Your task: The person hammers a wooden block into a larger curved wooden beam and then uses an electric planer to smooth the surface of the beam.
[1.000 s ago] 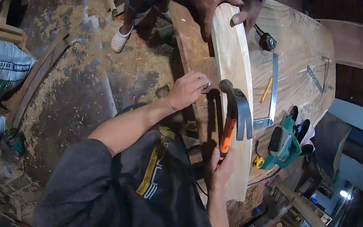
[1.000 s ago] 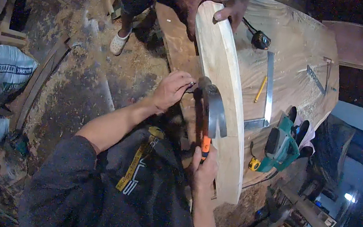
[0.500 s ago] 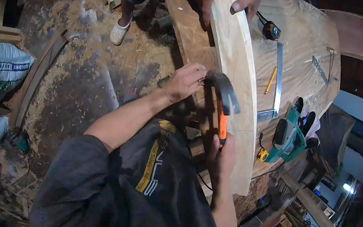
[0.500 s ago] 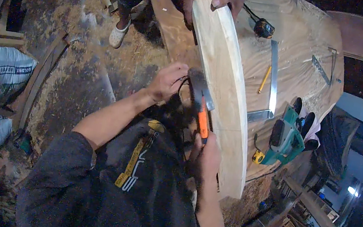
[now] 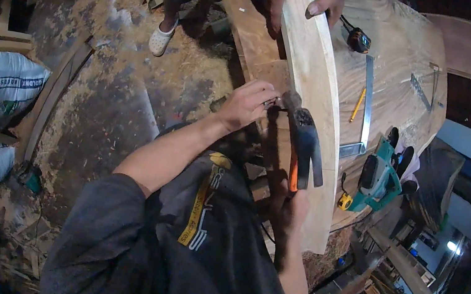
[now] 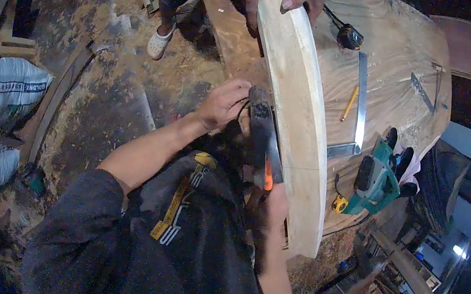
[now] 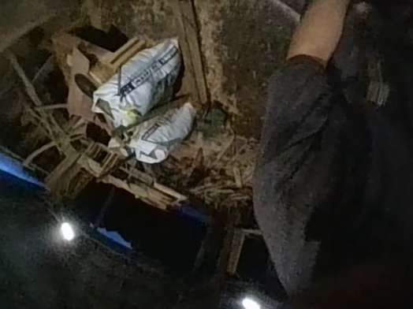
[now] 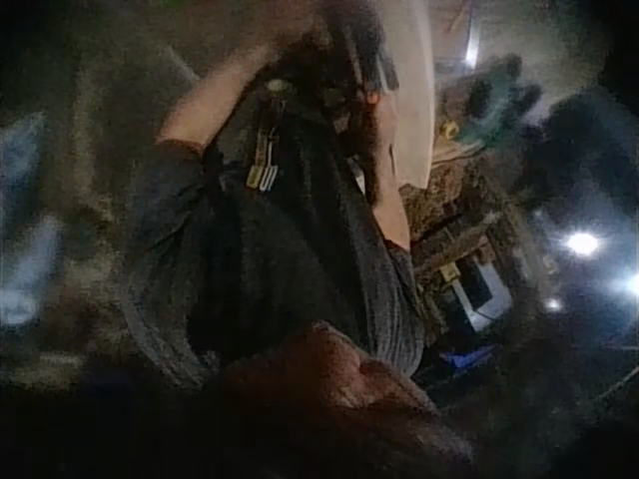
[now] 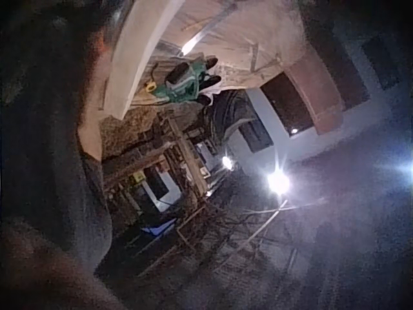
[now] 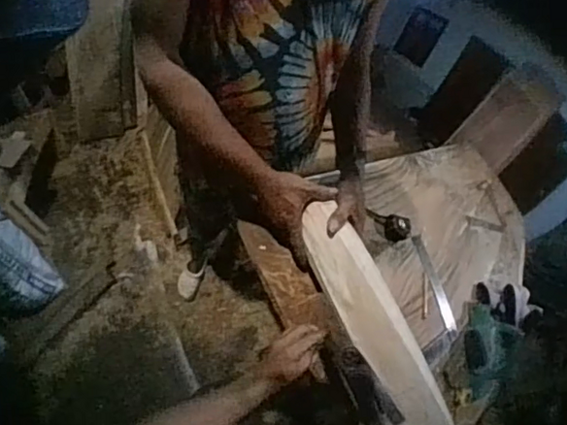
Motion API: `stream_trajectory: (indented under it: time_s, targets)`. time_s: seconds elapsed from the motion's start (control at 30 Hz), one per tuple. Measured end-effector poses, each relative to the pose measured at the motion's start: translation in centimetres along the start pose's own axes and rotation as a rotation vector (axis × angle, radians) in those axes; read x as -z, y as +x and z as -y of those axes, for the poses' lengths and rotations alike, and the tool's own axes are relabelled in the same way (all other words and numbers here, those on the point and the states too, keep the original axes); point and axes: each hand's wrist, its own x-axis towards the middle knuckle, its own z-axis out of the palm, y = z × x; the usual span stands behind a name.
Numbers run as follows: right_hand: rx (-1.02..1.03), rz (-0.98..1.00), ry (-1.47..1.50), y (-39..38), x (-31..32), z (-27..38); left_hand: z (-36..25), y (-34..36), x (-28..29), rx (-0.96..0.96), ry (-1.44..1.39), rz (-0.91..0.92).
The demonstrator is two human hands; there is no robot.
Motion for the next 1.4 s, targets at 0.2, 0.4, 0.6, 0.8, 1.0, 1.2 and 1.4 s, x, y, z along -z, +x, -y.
stream_trajectory:
  time_s: [0.2,0.4,0.6,0.8,1.0,1.2,1.4]
  targets:
    - [-0.185,0.043,-0.174,1.9,0.5,2.0,0.9,-0.7,0.1,0.041,-0.034,0.031]
    - [-0.005,-0.279,-0.027,0.6,0.7,2.5,-2.0,2.0,2.2,0.326,0.436,0.113]
    - [-0.257,-0.391,0.248,-3.3,-5.6,-11.5,-2.6,3.1,1.9,0.366,0.468,0.220]
    - [-0.082,-0.058,-0.033,1.6,-1.0,0.7,-1.5,2.1,2.4,0.429,0.470,0.250]
    - [-0.097,-0.082,-0.168,-0.6,-3.0,-3.8,-1.9,2.6,2.3,0.406,0.400,0.223]
    - [0.426,-0.268,-0.416,-0.5,-1.2,-0.4,-1.3,1.8,2.7,0.378,0.459,0.182]
    - [-0.124,-0.003,-0.221,2.3,-3.7,-1.2,-1.3,2.1,2.9,0.379,0.427,0.225]
